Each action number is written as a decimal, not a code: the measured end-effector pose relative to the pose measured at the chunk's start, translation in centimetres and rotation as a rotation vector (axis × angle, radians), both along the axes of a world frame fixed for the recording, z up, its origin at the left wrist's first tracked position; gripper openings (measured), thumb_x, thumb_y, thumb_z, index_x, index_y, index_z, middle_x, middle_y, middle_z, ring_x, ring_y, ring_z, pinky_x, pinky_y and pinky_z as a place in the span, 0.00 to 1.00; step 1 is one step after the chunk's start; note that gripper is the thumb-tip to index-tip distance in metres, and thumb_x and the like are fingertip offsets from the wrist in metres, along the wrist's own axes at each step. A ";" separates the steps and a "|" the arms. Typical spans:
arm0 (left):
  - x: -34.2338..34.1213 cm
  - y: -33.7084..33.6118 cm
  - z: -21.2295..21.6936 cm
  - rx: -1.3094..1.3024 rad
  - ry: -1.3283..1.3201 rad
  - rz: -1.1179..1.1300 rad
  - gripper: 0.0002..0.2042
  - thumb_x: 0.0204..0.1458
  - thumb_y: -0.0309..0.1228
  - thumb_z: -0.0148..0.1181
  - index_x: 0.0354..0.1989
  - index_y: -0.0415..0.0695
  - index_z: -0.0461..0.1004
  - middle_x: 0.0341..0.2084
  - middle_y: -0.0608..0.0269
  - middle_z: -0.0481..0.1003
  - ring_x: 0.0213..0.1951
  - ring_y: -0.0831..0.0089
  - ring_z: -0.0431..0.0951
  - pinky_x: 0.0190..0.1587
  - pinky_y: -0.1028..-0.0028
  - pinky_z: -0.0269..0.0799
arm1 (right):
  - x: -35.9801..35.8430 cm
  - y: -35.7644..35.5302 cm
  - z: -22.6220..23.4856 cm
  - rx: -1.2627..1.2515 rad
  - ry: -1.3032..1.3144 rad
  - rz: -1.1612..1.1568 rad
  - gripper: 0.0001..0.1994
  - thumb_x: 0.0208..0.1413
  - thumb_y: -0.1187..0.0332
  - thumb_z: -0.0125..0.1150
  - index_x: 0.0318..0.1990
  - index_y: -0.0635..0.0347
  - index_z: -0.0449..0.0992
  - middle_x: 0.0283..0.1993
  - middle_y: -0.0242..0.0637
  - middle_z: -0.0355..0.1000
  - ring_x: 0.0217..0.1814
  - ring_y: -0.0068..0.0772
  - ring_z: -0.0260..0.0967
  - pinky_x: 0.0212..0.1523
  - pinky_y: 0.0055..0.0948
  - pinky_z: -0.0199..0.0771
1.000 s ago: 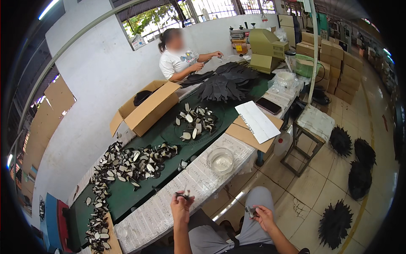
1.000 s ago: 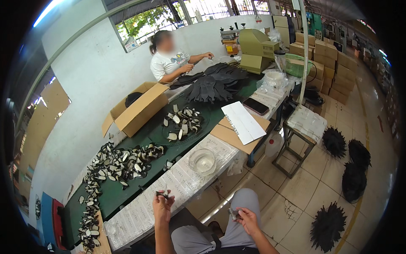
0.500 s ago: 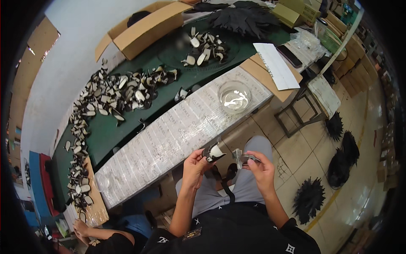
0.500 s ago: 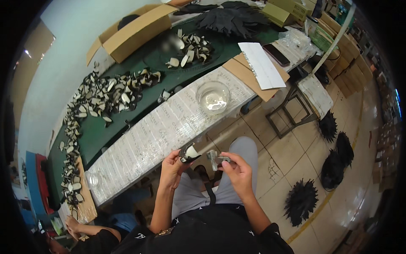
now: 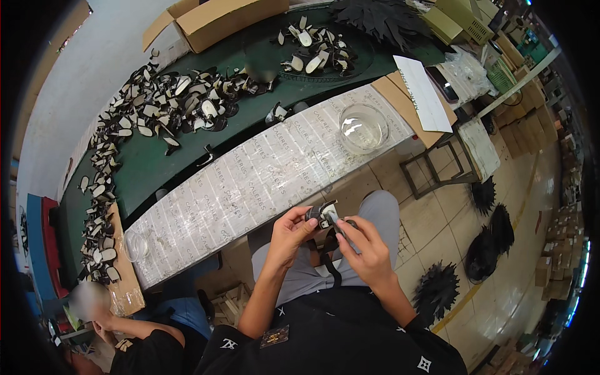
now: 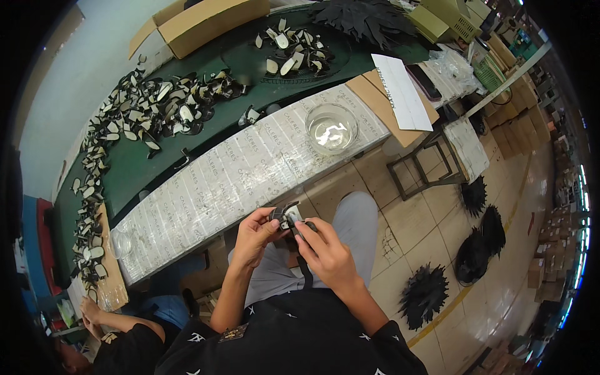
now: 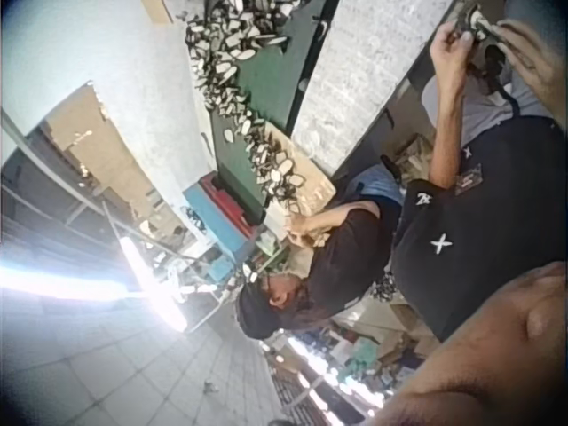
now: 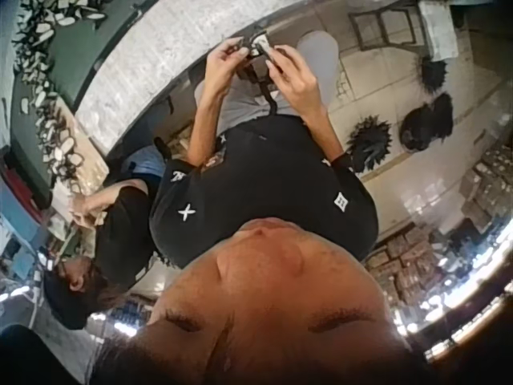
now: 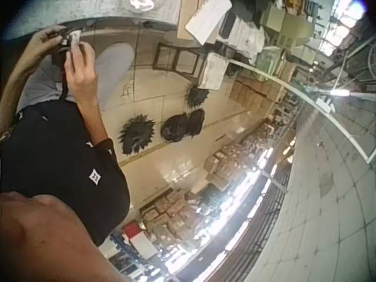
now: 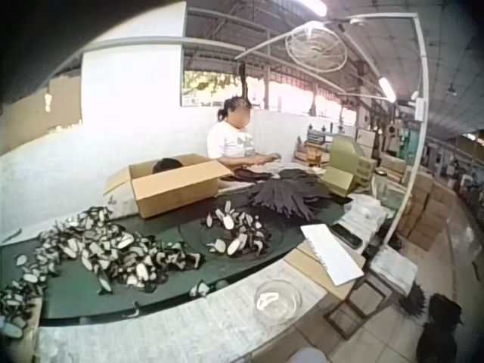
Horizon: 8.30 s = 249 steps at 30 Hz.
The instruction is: The person picks up shoe heel parts from the table, dips an applicator into a dish of liquid, and applies the liquid onto the heel pieces by hand.
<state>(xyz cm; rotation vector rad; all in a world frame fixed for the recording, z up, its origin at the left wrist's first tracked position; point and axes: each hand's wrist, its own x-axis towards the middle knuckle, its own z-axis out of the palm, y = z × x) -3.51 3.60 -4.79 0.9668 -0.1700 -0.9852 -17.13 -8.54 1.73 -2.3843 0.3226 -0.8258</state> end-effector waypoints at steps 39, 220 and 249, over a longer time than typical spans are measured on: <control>-0.5 -0.4 0.5 0.019 -0.030 -0.065 0.15 0.54 0.24 0.61 0.50 0.35 0.70 0.40 0.60 0.76 0.41 0.77 0.77 0.45 0.76 0.77 | -0.4 -2.4 -0.4 0.263 -0.007 0.092 0.14 0.50 0.78 0.63 0.47 0.64 0.77 0.46 0.43 0.72 0.43 0.38 0.74 0.40 0.30 0.76; 29.4 1.0 2.5 0.903 -0.927 0.096 0.11 0.43 0.26 0.62 0.35 0.33 0.75 0.22 0.66 0.75 0.20 0.78 0.74 0.24 0.77 0.69 | -6.1 -8.8 -19.2 1.389 -0.392 -0.259 0.11 0.62 0.68 0.54 0.46 0.66 0.74 0.35 0.36 0.72 0.32 0.25 0.71 0.31 0.31 0.81; 7.6 -3.4 1.6 0.401 -0.841 0.256 0.08 0.58 0.22 0.53 0.45 0.40 0.74 0.43 0.63 0.75 0.31 0.80 0.73 0.34 0.82 0.69 | -5.6 -7.6 -10.4 1.725 -0.492 0.041 0.15 0.61 0.70 0.54 0.54 0.65 0.68 0.44 0.38 0.72 0.41 0.31 0.74 0.44 0.31 0.76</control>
